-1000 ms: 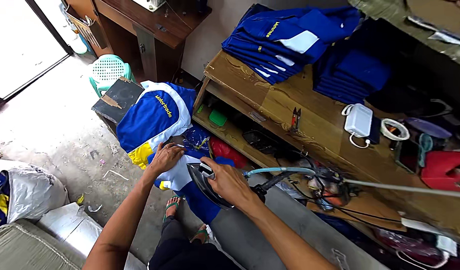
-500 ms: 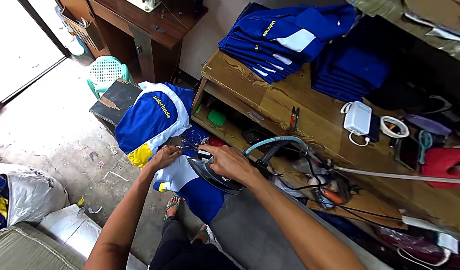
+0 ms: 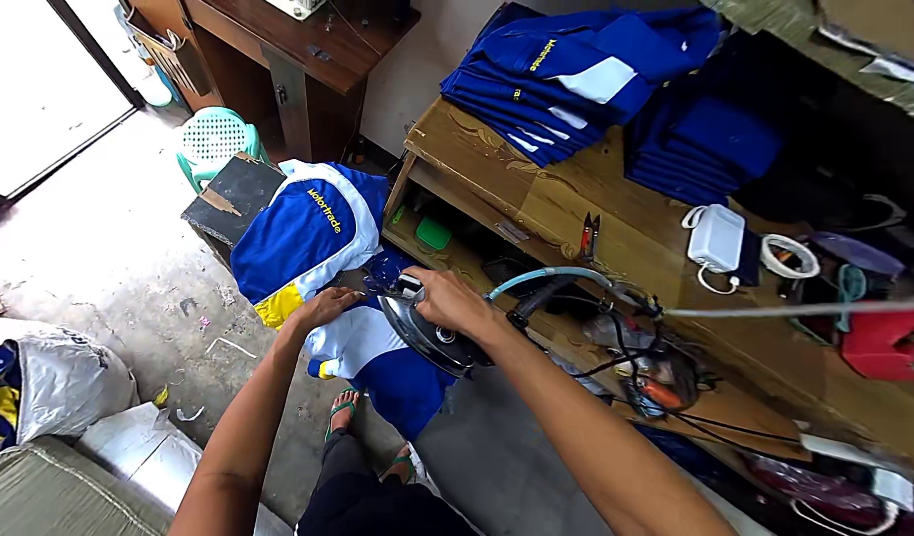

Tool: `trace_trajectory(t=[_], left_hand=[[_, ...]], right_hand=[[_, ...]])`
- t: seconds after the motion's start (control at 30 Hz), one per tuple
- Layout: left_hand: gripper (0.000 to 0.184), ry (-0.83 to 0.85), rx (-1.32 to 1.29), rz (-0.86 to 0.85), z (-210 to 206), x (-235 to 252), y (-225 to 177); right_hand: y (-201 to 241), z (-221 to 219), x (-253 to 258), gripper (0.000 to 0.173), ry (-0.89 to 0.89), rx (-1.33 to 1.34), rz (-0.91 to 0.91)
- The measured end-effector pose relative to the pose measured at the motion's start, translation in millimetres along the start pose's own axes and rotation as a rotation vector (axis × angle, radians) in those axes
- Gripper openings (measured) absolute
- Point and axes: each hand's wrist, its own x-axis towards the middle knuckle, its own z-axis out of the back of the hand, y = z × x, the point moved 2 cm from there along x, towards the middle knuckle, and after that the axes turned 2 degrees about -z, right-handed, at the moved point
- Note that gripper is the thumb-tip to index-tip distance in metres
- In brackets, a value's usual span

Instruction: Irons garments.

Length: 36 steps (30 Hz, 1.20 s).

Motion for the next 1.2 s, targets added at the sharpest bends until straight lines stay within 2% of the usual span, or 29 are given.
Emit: trace_trajectory(t=[0.1, 0.2, 0.27, 0.37, 0.43, 0.5, 0.63, 0.73, 0.77, 0.83, 0.87, 0.9, 0.93, 1.0, 1.07, 1.13, 1.2], left_hand=[[0.044, -0.001, 0.011, -0.007, -1, 1, -1], [0.046, -0.055, 0.090, -0.043, -5, 3, 6], [0.048, -0.197, 0.243, -0.090, -12, -4, 9], [0.046, -0.600, 0.486, -0.187, -35, -32, -5], [0.046, -0.704, 0.525, -0.228, -61, -58, -22], [0.043, -0.626, 0.521, -0.200, -98, -84, -39], [0.038, -0.362, 0.507, -0.135, -188, -116, -57], [0.043, -0.325, 0.577, -0.044, -233, -117, -54], [0.041, -0.330, 0.604, -0.007, -241, -116, -53], [0.033, -0.354, 0.668, 0.035, -248, -112, -55], [0.030, -0.366, 0.696, 0.034, -248, -109, -56], [0.029, -0.359, 0.711, 0.038, -248, -107, -58], [0.029, -0.342, 0.713, 0.039, -248, -105, -60], [0.031, -0.316, 0.684, 0.044, -249, -101, -65], [0.031, -0.334, 0.648, 0.040, -250, -97, -73], [0.030, -0.366, 0.612, 0.042, -249, -91, -83], [0.029, -0.388, 0.586, 0.028, -249, -87, -95]], right_hand=[[-33, 5, -12, 0.048, -0.054, 0.041, -0.087], [-75, 0, -47, 0.049, -0.073, 0.072, -0.218], [-110, -10, -82, 0.047, -0.118, 0.123, -0.282], [-169, -39, -140, 0.052, -0.190, 0.192, -0.389], [-200, -62, -183, 0.057, -0.264, 0.237, -0.462], [-225, -83, -225, 0.057, -0.338, 0.261, -0.531], [-264, -114, -301, 0.056, -0.435, 0.296, -0.665], [-291, -134, -344, 0.058, -0.471, 0.337, -0.711], [-296, -137, -356, 0.064, -0.475, 0.340, -0.729], [-298, -137, -372, 0.085, -0.523, 0.269, -0.732], [-297, -133, -375, 0.093, -0.569, 0.208, -0.689], [-294, -129, -372, 0.092, -0.638, 0.142, -0.610], [-287, -125, -363, 0.084, -0.700, 0.120, -0.526], [-260, -120, -330, 0.057, -0.702, 0.220, -0.393], [-222, -128, -280, 0.038, -0.508, 0.473, -0.293], [-177, -142, -226, 0.039, -0.162, 0.761, -0.244], [-133, -160, -178, 0.041, 0.059, 1.004, -0.213]])
